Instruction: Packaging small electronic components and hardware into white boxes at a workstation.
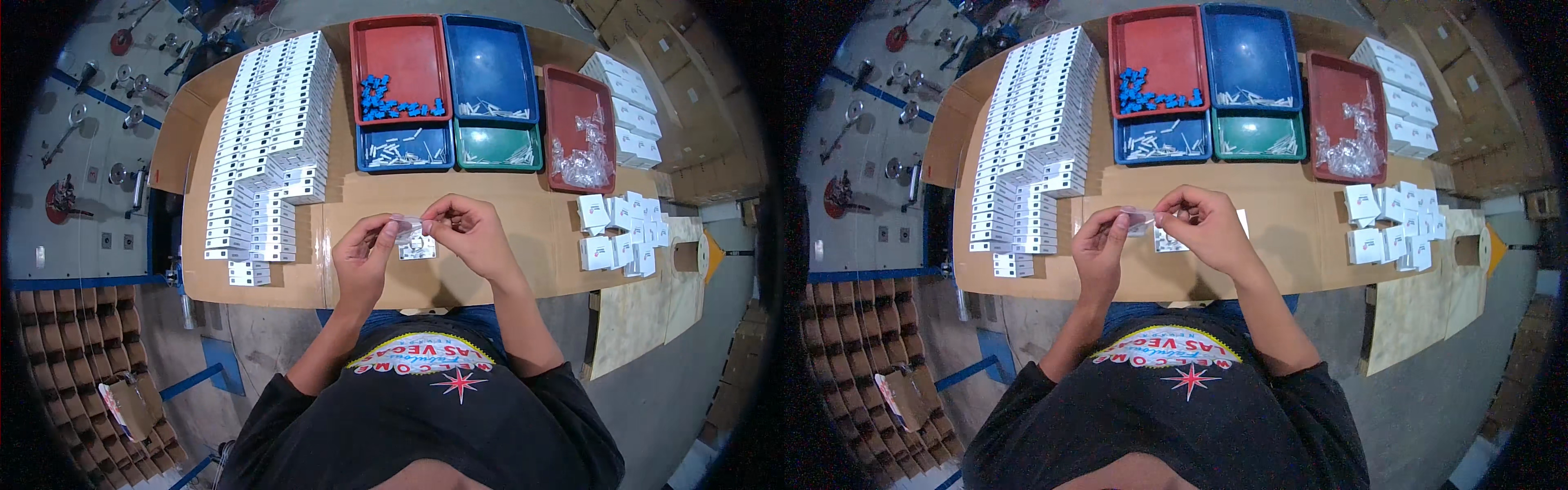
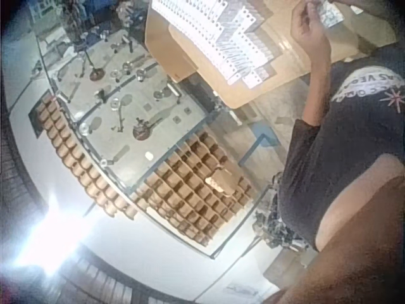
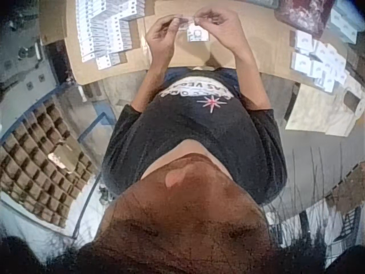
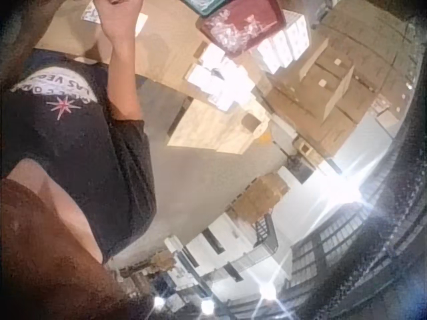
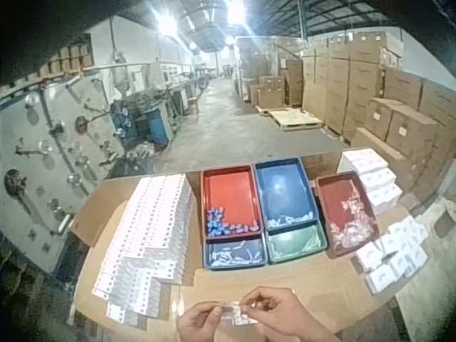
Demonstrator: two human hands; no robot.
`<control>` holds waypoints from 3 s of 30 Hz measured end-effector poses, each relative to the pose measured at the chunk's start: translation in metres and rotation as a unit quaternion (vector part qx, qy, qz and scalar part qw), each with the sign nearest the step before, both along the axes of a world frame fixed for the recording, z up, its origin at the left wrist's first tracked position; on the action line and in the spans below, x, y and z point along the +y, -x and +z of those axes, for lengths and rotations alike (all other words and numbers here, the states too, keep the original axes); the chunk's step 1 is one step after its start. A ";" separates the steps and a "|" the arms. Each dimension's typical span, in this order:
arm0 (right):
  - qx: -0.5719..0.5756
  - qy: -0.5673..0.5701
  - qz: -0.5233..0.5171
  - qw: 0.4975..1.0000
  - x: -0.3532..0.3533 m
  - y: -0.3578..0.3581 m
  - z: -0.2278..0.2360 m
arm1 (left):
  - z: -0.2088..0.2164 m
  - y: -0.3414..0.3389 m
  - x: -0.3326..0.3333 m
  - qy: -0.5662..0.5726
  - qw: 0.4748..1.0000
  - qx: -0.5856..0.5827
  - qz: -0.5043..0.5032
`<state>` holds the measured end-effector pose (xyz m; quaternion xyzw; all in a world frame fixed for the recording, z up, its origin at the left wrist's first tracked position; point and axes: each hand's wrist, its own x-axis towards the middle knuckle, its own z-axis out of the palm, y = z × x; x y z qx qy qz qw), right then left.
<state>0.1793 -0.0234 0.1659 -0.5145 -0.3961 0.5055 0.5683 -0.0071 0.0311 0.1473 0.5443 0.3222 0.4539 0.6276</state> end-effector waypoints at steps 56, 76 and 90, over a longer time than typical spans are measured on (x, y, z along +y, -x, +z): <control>-0.053 -0.002 -0.020 0.998 0.001 0.014 -0.013 | -0.010 -0.004 -0.011 0.054 0.998 -0.018 -0.004; -0.091 -0.017 -0.027 0.995 0.000 0.016 -0.014 | -0.008 -0.008 -0.012 0.094 0.995 -0.019 0.032; -0.088 0.001 -0.008 0.996 -0.004 0.017 -0.011 | -0.018 -0.007 -0.016 0.021 0.999 -0.022 0.040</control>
